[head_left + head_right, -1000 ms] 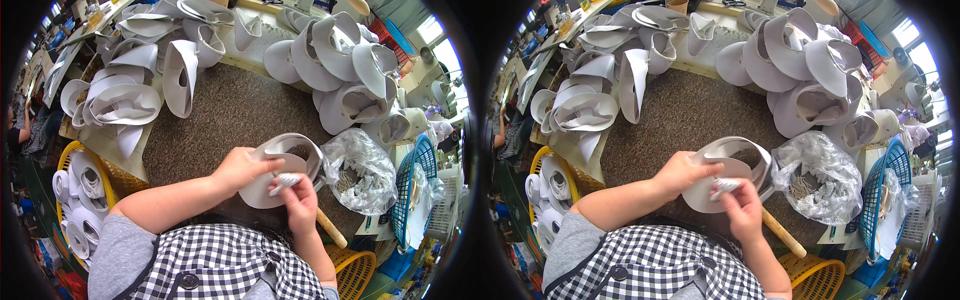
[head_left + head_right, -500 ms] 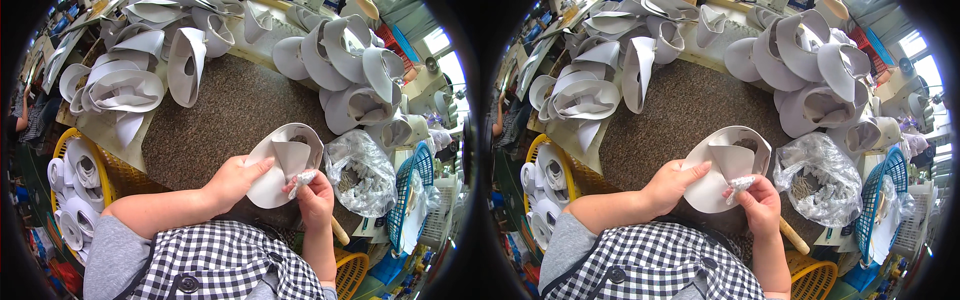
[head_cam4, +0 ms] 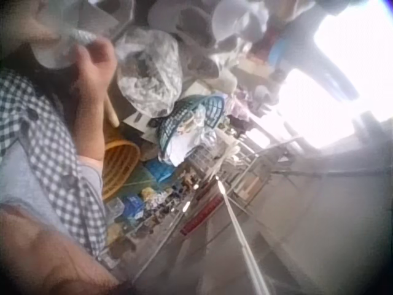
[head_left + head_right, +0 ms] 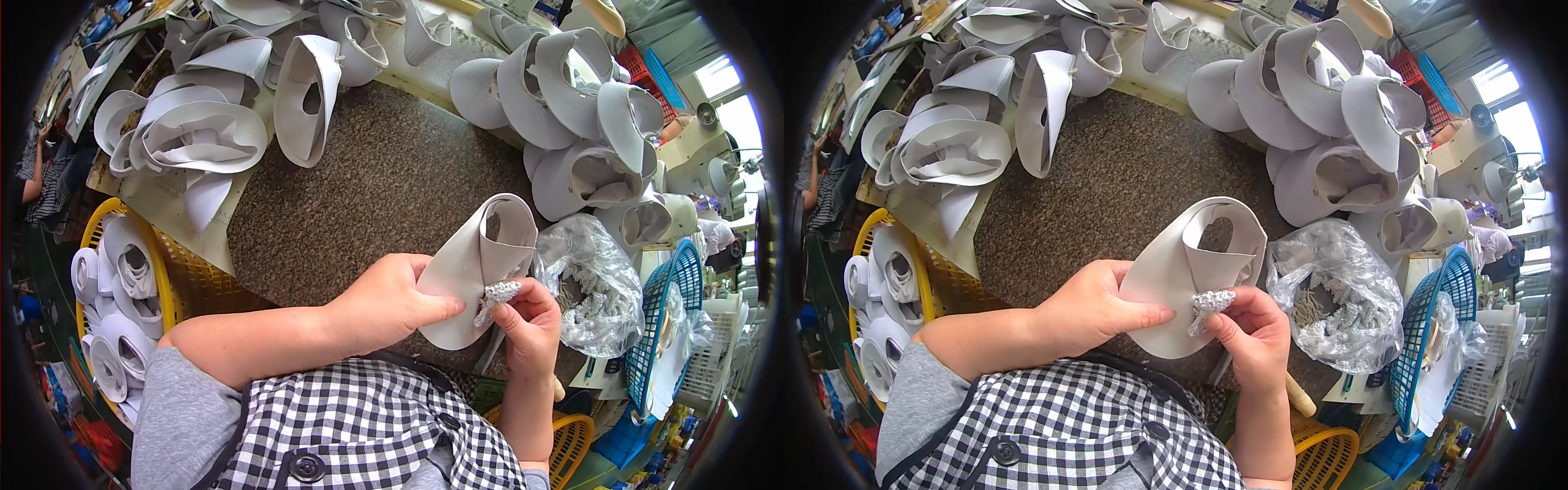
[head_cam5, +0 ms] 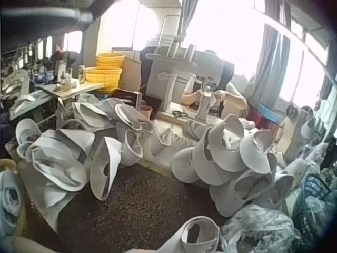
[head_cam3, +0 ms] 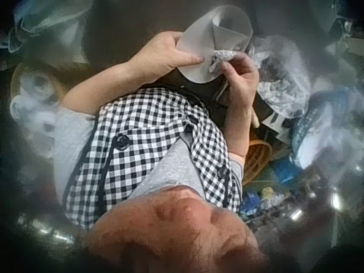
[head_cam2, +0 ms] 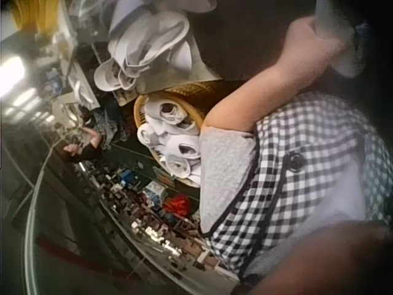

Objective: The person assembles and flattens shoe upper components by inserting padding and supports, then striking them with a hammer.

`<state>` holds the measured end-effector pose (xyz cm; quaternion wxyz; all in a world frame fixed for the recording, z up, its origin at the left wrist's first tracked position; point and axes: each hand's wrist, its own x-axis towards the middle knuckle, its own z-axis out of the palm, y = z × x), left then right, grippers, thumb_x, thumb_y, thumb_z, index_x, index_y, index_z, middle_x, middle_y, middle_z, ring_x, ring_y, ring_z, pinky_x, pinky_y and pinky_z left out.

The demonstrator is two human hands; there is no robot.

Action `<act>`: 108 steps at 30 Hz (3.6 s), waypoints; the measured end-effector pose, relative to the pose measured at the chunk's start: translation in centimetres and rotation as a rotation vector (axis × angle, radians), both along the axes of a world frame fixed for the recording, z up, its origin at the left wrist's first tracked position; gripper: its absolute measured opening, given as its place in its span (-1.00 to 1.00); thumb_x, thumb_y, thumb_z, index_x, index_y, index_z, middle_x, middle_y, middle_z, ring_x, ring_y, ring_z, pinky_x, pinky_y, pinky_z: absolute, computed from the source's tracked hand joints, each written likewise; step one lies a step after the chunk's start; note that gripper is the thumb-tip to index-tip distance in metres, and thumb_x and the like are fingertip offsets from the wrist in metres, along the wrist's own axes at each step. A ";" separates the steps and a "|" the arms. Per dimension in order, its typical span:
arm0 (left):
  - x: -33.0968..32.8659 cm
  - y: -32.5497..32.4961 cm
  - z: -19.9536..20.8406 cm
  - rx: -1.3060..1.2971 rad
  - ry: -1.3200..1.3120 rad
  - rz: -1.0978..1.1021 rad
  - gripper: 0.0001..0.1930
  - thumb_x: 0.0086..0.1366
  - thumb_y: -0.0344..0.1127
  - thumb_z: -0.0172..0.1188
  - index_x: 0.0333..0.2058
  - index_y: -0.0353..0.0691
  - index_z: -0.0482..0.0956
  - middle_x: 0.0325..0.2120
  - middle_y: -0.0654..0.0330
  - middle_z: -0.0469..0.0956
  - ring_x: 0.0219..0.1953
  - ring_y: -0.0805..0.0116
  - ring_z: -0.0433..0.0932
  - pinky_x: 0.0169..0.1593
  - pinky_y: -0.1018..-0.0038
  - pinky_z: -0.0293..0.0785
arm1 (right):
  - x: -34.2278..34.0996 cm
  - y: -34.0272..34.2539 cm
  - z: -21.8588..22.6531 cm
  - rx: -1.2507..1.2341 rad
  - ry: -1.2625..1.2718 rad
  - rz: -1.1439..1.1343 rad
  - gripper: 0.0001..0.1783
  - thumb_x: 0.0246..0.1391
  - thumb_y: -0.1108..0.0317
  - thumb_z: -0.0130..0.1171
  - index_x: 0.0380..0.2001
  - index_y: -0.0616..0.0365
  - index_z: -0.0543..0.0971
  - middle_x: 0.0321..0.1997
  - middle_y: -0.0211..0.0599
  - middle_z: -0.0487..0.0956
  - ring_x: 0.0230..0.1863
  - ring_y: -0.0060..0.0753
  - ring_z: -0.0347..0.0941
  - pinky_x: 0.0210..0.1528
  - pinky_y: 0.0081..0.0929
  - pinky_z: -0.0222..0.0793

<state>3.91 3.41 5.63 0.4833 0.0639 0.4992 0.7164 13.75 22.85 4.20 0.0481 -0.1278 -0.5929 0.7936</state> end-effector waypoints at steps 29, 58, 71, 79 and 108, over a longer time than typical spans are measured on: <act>1.2 0.9 -0.2 -0.061 0.096 0.010 -0.69 0.20 -0.39 0.21 -0.11 -0.45 0.53 -0.25 0.10 0.61 -0.19 0.44 0.58 -0.05 0.49 0.50 | 0.6 -0.4 0.0 0.219 0.009 -0.058 -0.79 0.00 0.56 0.32 -0.27 0.29 0.53 -0.26 -0.32 0.58 -0.29 -0.60 0.49 -0.22 -0.64 0.42; 1.2 -0.4 -4.9 -0.270 0.221 0.067 -0.72 0.20 -0.44 0.17 -0.11 -0.39 0.57 -0.27 0.16 0.62 -0.23 0.48 0.56 -0.11 0.51 0.48 | -2.3 -1.8 -2.4 0.548 -0.237 0.043 -0.88 -0.04 0.61 0.29 -0.37 0.30 0.59 -0.39 -0.37 0.63 -0.34 -0.63 0.52 -0.25 -0.66 0.43; 1.4 -0.1 -5.1 -0.260 0.331 0.073 -0.73 0.20 -0.47 0.16 -0.11 -0.38 0.57 -0.30 0.19 0.62 -0.24 0.52 0.55 -0.14 0.53 0.48 | -3.3 -1.6 -3.6 0.688 -0.269 0.083 -0.92 -0.04 0.60 0.28 -0.42 0.28 0.58 -0.41 -0.39 0.61 -0.39 -0.61 0.48 -0.30 -0.62 0.40; 1.3 0.2 -4.4 -0.178 0.311 0.159 -0.71 0.18 -0.39 0.32 -0.13 -0.33 0.57 -0.28 0.20 0.62 -0.22 0.50 0.56 -0.12 0.53 0.50 | -1.6 -2.7 -3.5 0.469 -0.067 -0.052 -0.91 0.05 0.60 0.21 -0.33 0.29 0.56 -0.34 -0.39 0.60 -0.32 -0.60 0.50 -0.22 -0.65 0.40; 0.7 -1.8 -0.7 -0.032 0.215 0.239 -0.68 0.16 -0.43 0.35 -0.10 -0.30 0.55 -0.19 0.19 0.61 -0.14 0.46 0.57 -0.05 0.50 0.50 | -3.4 -4.4 2.7 0.896 0.321 -0.050 -0.87 -0.04 0.57 0.25 -0.36 0.20 0.57 -0.41 -0.24 0.55 -0.38 -0.25 0.51 -0.36 -0.42 0.42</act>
